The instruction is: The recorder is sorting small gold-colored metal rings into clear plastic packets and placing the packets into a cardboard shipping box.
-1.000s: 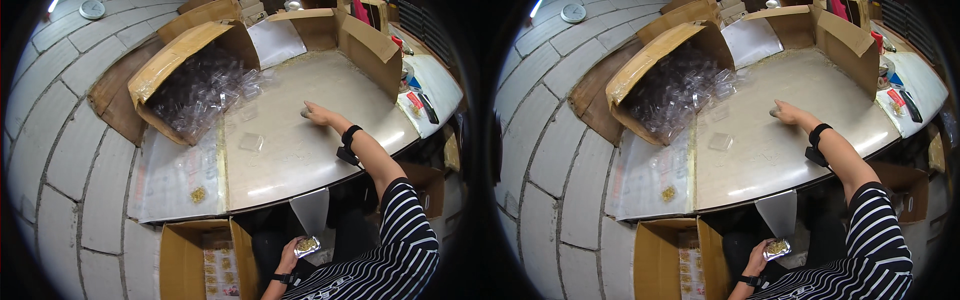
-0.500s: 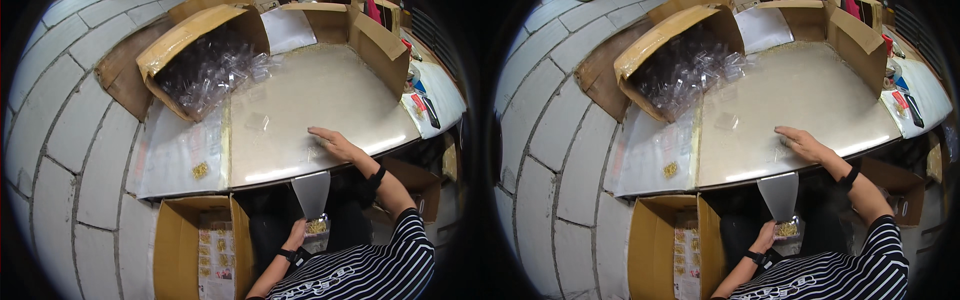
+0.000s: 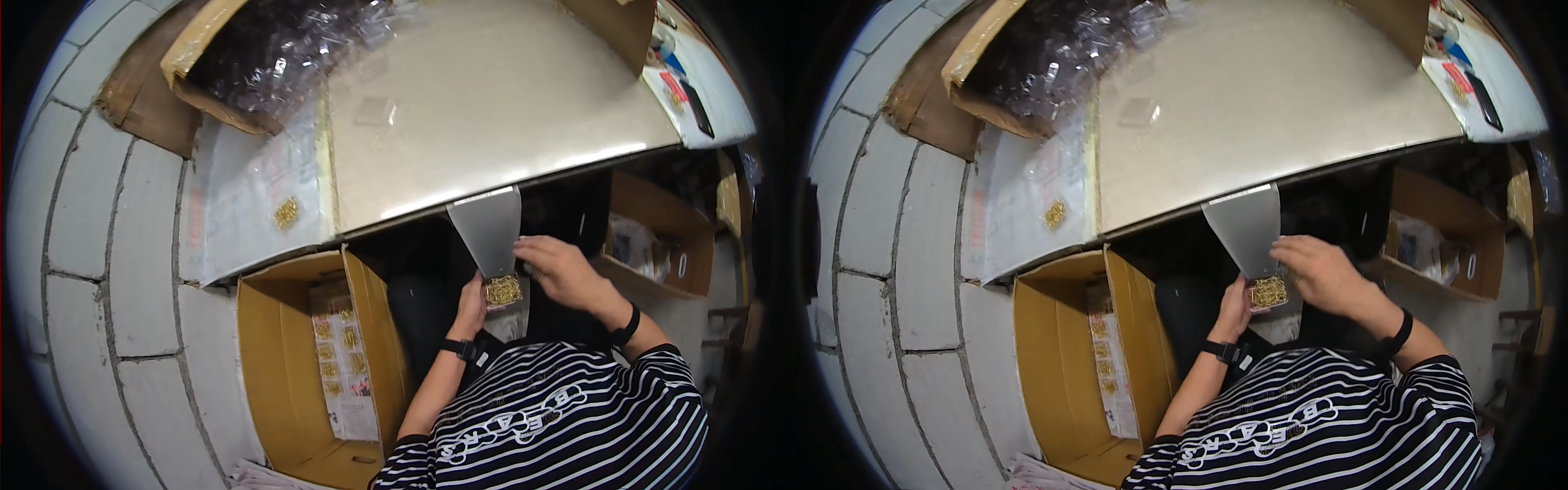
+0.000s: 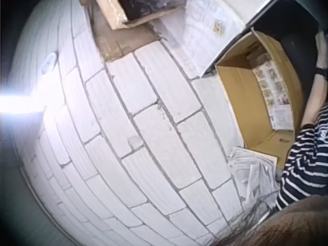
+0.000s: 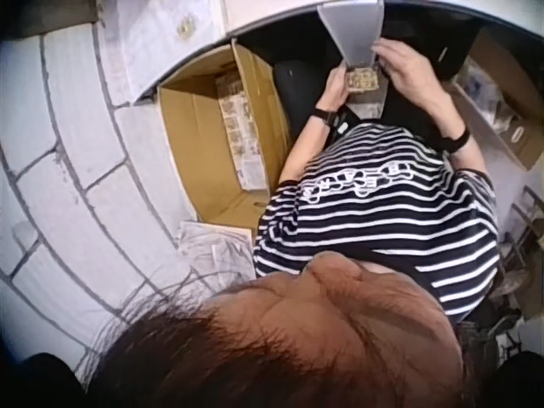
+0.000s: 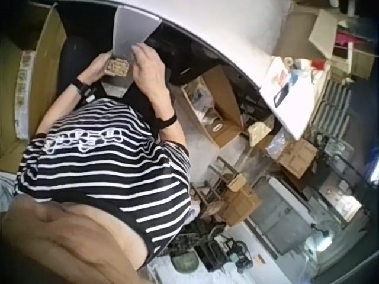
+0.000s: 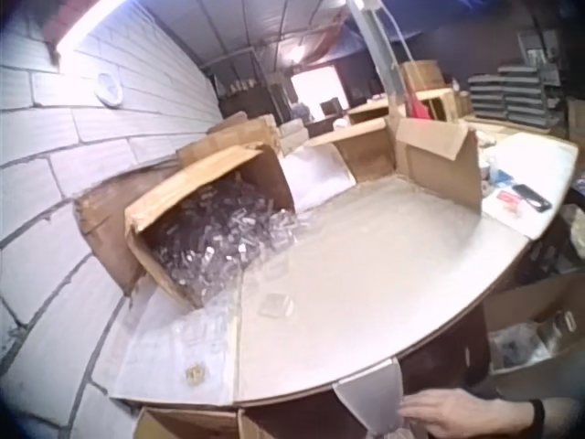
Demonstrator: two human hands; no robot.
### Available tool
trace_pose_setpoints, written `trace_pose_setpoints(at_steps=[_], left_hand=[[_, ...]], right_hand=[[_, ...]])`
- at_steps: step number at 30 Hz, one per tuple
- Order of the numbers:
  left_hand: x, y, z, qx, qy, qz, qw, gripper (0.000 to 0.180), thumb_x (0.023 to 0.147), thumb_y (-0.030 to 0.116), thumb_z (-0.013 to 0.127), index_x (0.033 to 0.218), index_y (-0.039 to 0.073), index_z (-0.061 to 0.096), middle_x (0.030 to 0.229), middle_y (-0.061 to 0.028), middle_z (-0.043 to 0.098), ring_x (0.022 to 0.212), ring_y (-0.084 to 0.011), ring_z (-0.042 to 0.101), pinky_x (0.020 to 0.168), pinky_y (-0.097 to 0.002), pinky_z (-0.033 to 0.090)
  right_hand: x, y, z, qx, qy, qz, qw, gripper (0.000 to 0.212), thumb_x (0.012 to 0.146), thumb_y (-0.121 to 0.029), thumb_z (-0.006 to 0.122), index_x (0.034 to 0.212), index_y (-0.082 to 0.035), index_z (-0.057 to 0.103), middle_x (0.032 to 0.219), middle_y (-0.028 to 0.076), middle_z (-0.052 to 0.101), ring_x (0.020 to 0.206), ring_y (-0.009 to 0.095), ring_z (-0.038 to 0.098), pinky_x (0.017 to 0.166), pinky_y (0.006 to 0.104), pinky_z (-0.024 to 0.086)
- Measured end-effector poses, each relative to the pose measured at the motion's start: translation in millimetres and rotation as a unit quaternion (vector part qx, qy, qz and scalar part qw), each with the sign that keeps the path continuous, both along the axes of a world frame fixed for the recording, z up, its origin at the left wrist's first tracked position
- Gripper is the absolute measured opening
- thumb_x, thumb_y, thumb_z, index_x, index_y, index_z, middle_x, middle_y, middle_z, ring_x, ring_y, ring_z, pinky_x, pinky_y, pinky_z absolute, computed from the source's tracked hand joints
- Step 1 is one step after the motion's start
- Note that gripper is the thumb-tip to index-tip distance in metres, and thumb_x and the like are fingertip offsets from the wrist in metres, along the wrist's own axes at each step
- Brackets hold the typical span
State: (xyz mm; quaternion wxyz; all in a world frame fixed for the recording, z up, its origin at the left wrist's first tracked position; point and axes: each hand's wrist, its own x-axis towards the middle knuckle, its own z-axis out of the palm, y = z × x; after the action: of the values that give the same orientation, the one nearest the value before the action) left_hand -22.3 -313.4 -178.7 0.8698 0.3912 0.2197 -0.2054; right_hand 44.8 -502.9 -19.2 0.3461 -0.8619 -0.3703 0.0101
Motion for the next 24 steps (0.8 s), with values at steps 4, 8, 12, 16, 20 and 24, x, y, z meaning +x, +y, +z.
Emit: trace_pose_setpoints(at_steps=[4,8,12,16,20,24], left_hand=[[-14,9,-6,0.018,0.025,-0.055,0.998,0.045,0.1,0.038,0.035,0.116,0.0,0.053,0.096,-0.0112,0.065,0.075,-0.0182,0.067,0.055,-0.0286,0.056],[-26,9,21,0.029,-0.001,-0.054,0.998,0.032,0.097,0.027,0.047,0.109,-0.001,0.058,0.086,-0.0089,0.066,0.067,-0.0136,0.065,0.048,-0.0249,0.054],[-29,4,67,0.077,-0.037,0.008,0.996,0.022,0.094,0.015,0.054,0.108,0.0,0.059,0.089,-0.0084,0.065,0.068,-0.0116,0.065,0.045,-0.0226,0.053],[-28,-3,94,0.11,-0.081,0.027,0.99,0.029,0.098,0.022,0.046,0.109,-0.002,0.057,0.094,-0.0093,0.064,0.07,-0.0137,0.066,0.047,-0.0246,0.055],[-29,-3,99,0.123,-0.083,0.051,0.988,0.04,0.101,0.032,0.036,0.109,-0.002,0.057,0.094,-0.0102,0.064,0.073,-0.0159,0.066,0.049,-0.0262,0.057],[-33,-6,103,0.128,-0.075,0.093,0.985,0.041,0.101,0.033,0.036,0.109,-0.002,0.057,0.093,-0.0096,0.064,0.073,-0.0153,0.066,0.048,-0.0255,0.055]], right_hand=[[-7,-24,-16,-0.027,0.051,-0.059,0.997,0.031,0.076,0.001,0.059,0.108,0.002,0.06,0.107,0.018,0.062,0.099,0.034,0.06,0.083,0.039,0.05],[-22,-26,-29,-0.014,0.102,-0.024,0.994,0.029,0.079,-0.001,0.058,0.107,0.003,0.06,0.104,0.019,0.063,0.097,0.034,0.061,0.083,0.0393,0.05],[-28,-4,-36,0.039,0.168,-0.029,0.985,0.028,0.08,-0.008,0.058,0.106,0.003,0.062,0.098,0.019,0.065,0.091,0.033,0.063,0.079,0.0381,0.05],[-20,14,-37,0.067,0.29,-0.078,0.951,0.02,0.079,-0.005,0.062,0.097,0.003,0.066,0.087,0.017,0.066,0.08,0.029,0.065,0.072,0.0342,0.051],[-20,17,-26,0.029,0.21,-0.05,0.976,0.026,0.078,-0.012,0.062,0.099,0.004,0.065,0.089,0.017,0.066,0.079,0.029,0.066,0.072,0.0352,0.051],[-25,13,-18,0.08,0.212,-0.08,0.971,0.027,0.08,-0.015,0.063,0.102,0.002,0.064,0.092,0.017,0.066,0.08,0.029,0.065,0.072,0.0345,0.051]])
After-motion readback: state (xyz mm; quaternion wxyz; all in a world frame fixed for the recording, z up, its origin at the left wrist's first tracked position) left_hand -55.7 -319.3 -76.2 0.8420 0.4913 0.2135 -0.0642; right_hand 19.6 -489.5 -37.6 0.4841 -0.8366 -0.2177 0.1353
